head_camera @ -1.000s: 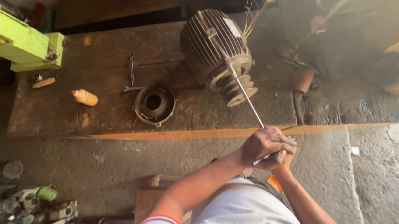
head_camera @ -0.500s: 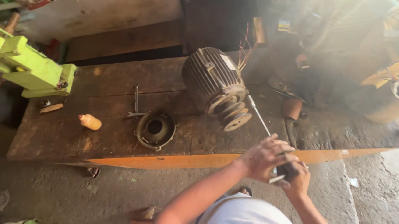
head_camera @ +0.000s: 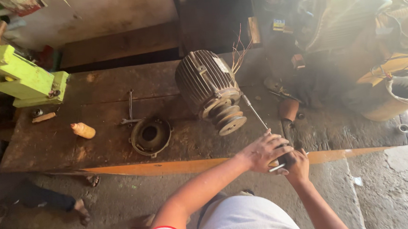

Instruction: The person uses a T-handle wrench to loosen a nut on the shaft of an electric motor. After removing the nut, they detach a pulley from the shaft and place it on the workbench.

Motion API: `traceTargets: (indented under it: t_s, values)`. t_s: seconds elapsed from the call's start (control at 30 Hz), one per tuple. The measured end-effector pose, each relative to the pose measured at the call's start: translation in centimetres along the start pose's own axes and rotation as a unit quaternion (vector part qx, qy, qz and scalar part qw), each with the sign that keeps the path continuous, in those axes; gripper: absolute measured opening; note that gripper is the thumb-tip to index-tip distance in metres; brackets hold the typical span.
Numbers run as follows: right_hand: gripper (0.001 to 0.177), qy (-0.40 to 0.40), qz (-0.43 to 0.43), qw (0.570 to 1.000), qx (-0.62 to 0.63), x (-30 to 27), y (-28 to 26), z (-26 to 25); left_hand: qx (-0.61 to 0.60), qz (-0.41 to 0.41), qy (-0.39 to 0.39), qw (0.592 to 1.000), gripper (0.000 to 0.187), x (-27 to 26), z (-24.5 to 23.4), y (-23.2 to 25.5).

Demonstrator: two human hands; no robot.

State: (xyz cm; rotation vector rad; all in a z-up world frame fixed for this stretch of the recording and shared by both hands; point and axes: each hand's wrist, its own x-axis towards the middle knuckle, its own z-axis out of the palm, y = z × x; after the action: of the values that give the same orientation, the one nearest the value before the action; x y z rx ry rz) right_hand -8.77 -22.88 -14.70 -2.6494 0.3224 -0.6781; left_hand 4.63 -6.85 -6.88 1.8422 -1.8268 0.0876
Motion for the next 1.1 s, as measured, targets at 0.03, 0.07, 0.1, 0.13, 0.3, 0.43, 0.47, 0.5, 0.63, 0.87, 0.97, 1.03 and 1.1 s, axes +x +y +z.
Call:
traceTargets:
  t_s: [0.03, 0.07, 0.1, 0.13, 0.3, 0.43, 0.47, 0.5, 0.63, 0.87, 0.97, 1.03, 1.1]
  values:
    - [0.017, 0.002, -0.015, 1.000, 0.002, -0.2, 0.1, -0.1, 0.009, 0.003, 0.003, 1.000, 0.084, -0.2, 0.1, 0.3]
    - [0.018, 0.003, -0.030, 1.000, 0.005, -0.4, 0.1, -0.3, 0.002, -0.004, 0.006, 1.000, 0.083, -0.3, 0.1, 0.6]
    - [0.020, 0.007, -0.045, 0.999, 0.008, -0.3, 0.1, -0.2, -0.004, -0.009, 0.008, 1.000, 0.083, -0.3, 0.1, 0.7]
    - [0.019, 0.010, -0.035, 0.999, 0.012, -0.1, 0.1, -0.2, -0.009, -0.014, 0.011, 1.000, 0.082, -0.3, 0.0, 0.8]
    - [0.016, 0.024, 0.020, 0.997, 0.076, -0.2, -0.2, 0.1, 0.004, -0.038, 0.010, 0.999, 0.076, 0.3, -0.2, 1.4]
    - [0.017, 0.010, 0.004, 0.998, 0.062, 0.1, 0.2, -0.4, 0.001, -0.040, 0.019, 0.999, 0.074, 0.8, -0.9, 1.2]
    - [0.020, 0.011, -0.022, 0.999, 0.046, 0.1, 0.5, -0.6, 0.008, -0.030, 0.008, 0.999, 0.077, 0.9, -1.1, 1.0]
    - [0.022, 0.012, -0.048, 0.998, 0.029, -0.1, 0.7, -0.7, 0.014, -0.018, -0.003, 1.000, 0.080, 0.9, -1.2, 0.8]
    - [0.014, -0.062, -0.033, 0.996, -0.048, -0.3, 1.7, 0.8, -0.003, 0.005, -0.001, 1.000, 0.084, 0.7, -1.3, 0.0]
    - [0.027, 0.038, 0.126, 0.991, 0.036, -3.2, 1.7, 5.5, -0.104, 0.086, 0.099, 0.986, 0.061, 0.9, 2.5, -0.5]
    - [0.019, 0.016, 0.183, 0.981, 0.064, -3.0, 1.5, 6.2, -0.117, 0.054, 0.117, 0.985, 0.050, 0.8, 3.6, -0.5]
    - [0.012, -0.006, 0.228, 0.971, 0.074, -2.9, 1.4, 6.3, -0.120, 0.022, 0.121, 0.985, 0.040, 0.6, 4.4, -0.2]
    - [0.006, -0.025, 0.277, 0.959, 0.058, -2.7, 1.5, 6.1, -0.128, 0.012, 0.142, 0.981, 0.039, 0.6, 5.0, -0.2]
